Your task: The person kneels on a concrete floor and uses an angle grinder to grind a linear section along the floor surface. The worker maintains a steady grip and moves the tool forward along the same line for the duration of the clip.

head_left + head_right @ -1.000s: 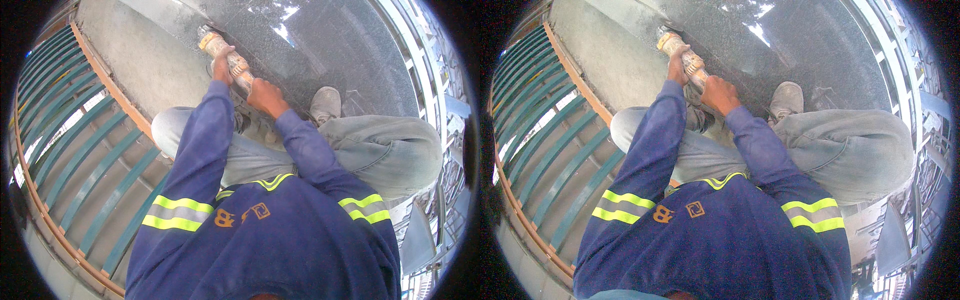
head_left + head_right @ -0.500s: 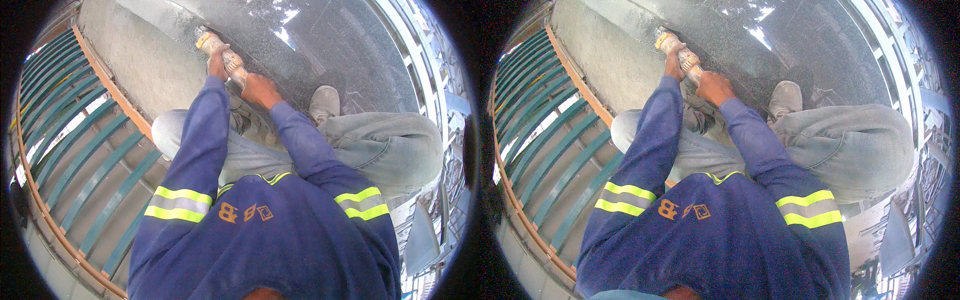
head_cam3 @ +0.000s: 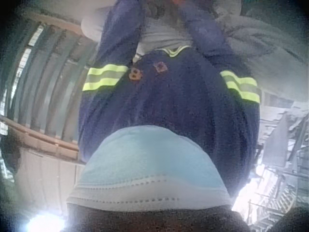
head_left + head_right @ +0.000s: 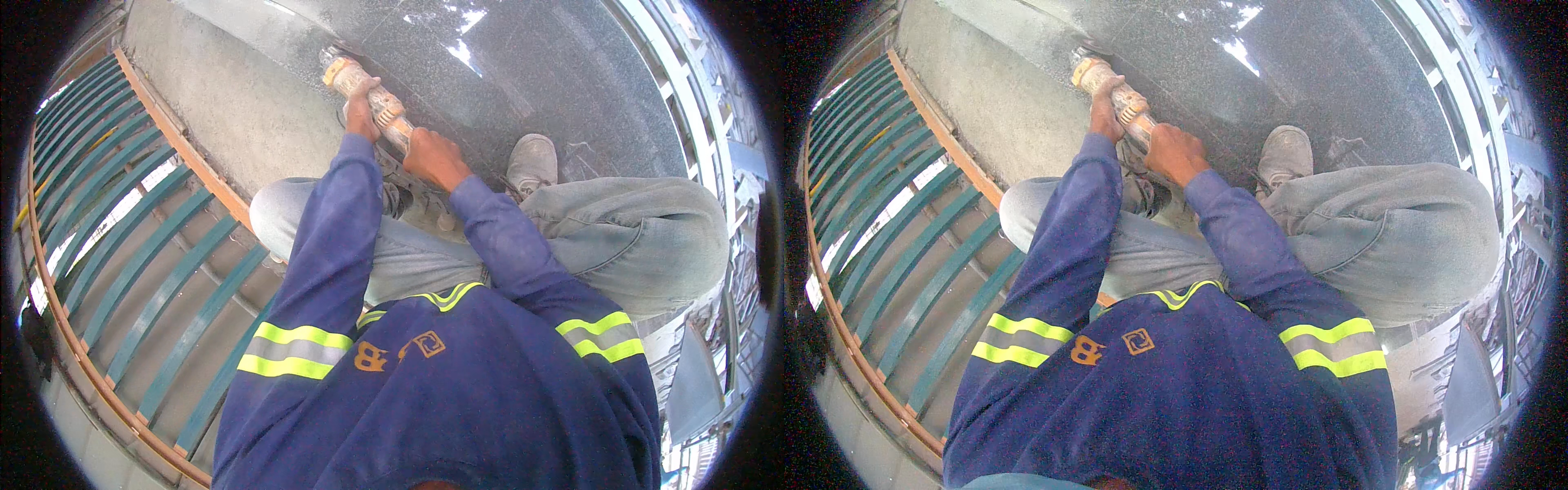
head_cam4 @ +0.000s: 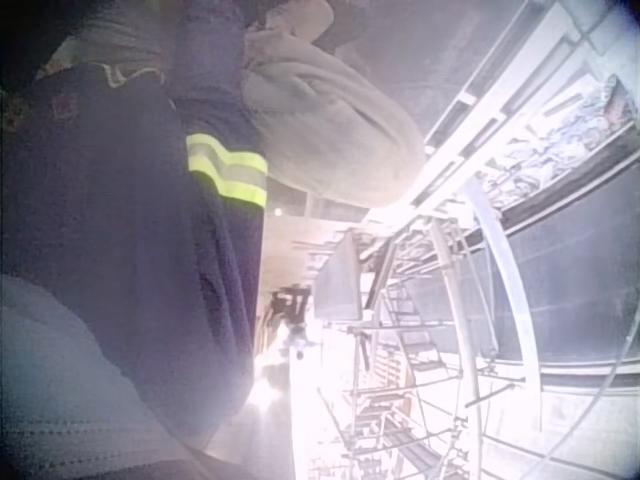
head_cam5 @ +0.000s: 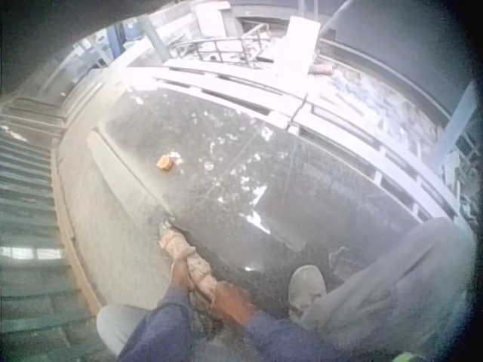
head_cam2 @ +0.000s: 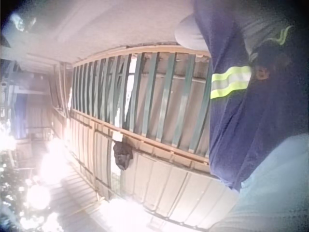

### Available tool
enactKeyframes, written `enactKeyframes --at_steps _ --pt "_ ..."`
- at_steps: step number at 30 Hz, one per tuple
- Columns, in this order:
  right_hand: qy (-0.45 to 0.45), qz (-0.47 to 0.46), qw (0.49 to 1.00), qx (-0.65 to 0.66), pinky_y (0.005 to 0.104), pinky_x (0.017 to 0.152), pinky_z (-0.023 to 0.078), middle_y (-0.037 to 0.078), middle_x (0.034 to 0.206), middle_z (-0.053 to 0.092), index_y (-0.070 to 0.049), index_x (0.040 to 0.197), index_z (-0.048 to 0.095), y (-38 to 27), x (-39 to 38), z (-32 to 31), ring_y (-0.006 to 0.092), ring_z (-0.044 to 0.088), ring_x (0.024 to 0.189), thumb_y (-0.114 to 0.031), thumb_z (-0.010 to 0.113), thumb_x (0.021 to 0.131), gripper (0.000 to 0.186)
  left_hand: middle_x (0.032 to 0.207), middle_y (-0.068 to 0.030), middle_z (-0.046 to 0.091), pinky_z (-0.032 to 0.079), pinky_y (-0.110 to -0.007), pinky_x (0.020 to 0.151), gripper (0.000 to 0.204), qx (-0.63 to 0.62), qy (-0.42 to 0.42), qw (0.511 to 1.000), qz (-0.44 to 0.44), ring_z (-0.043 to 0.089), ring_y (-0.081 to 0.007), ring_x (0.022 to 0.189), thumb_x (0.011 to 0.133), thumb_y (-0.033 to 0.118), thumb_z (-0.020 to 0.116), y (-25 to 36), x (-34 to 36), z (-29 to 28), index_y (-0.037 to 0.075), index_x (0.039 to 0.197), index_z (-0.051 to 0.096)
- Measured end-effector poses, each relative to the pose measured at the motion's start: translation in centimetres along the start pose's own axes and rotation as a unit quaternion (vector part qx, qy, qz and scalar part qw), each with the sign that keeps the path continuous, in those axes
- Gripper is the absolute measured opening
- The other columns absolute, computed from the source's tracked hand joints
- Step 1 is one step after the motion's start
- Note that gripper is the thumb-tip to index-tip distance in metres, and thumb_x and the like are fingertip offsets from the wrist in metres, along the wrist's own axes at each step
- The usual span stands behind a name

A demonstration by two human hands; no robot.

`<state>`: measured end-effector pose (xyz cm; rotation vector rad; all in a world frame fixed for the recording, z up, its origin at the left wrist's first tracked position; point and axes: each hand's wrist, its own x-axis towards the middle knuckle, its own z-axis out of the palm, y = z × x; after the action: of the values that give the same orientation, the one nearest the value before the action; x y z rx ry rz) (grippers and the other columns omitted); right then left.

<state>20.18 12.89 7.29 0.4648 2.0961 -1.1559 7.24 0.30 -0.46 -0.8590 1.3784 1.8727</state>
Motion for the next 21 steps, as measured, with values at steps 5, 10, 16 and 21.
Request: enactKeyframes --at_steps 5,10,16,21 --pt "0.011 -0.004 1.000 0.011 0.0509 0.089 0.053 0.027 0.108 0.069 0.003 0.106 0.068 -0.2 0.5 -0.1 0.0424 0.067 0.105 -0.016 0.066 0.078 0.034 0.080 -0.0112 0.060 0.060 -0.046 0.063 0.034 0.009 -0.008 1.000 0.010 0.067 -0.0287 0.068 0.082 0.020 0.069 0.1 0.9 -0.1 0.002 0.105 0.052" --pt "0.006 -0.019 1.000 0.007 0.0505 0.091 0.052 0.026 0.111 0.069 0.003 0.108 0.069 -0.2 1.7 -0.2 0.0421 0.066 0.107 -0.016 0.065 0.079 0.035 0.080 -0.0108 0.061 0.059 -0.047 0.066 0.031 0.015 -0.014 1.000 -0.001 0.066 -0.0287 0.069 0.082 0.020 0.069 0.8 1.6 0.0 0.004 0.103 0.054" --pt "0.012 -0.013 1.000 0.001 0.0491 0.089 0.053 0.026 0.112 0.069 0.004 0.108 0.070 -0.1 1.7 0.1 0.0408 0.068 0.105 -0.016 0.067 0.077 0.038 0.080 -0.0122 0.062 0.059 -0.048 0.066 0.033 0.021 -0.023 1.000 -0.001 0.066 -0.0290 0.068 0.082 0.021 0.068 0.9 1.3 0.0 0.003 0.105 0.053" --pt "-0.006 0.002 1.000 0.000 0.0489 0.087 0.054 0.027 0.109 0.069 0.004 0.107 0.069 0.1 0.1 0.0 0.0415 0.069 0.102 -0.016 0.068 0.076 0.038 0.080 -0.0134 0.062 0.059 -0.049 0.065 0.034 0.009 -0.044 0.999 -0.006 0.067 -0.0298 0.067 0.083 0.023 0.067 -0.2 0.2 -0.7 0.003 0.106 0.052"
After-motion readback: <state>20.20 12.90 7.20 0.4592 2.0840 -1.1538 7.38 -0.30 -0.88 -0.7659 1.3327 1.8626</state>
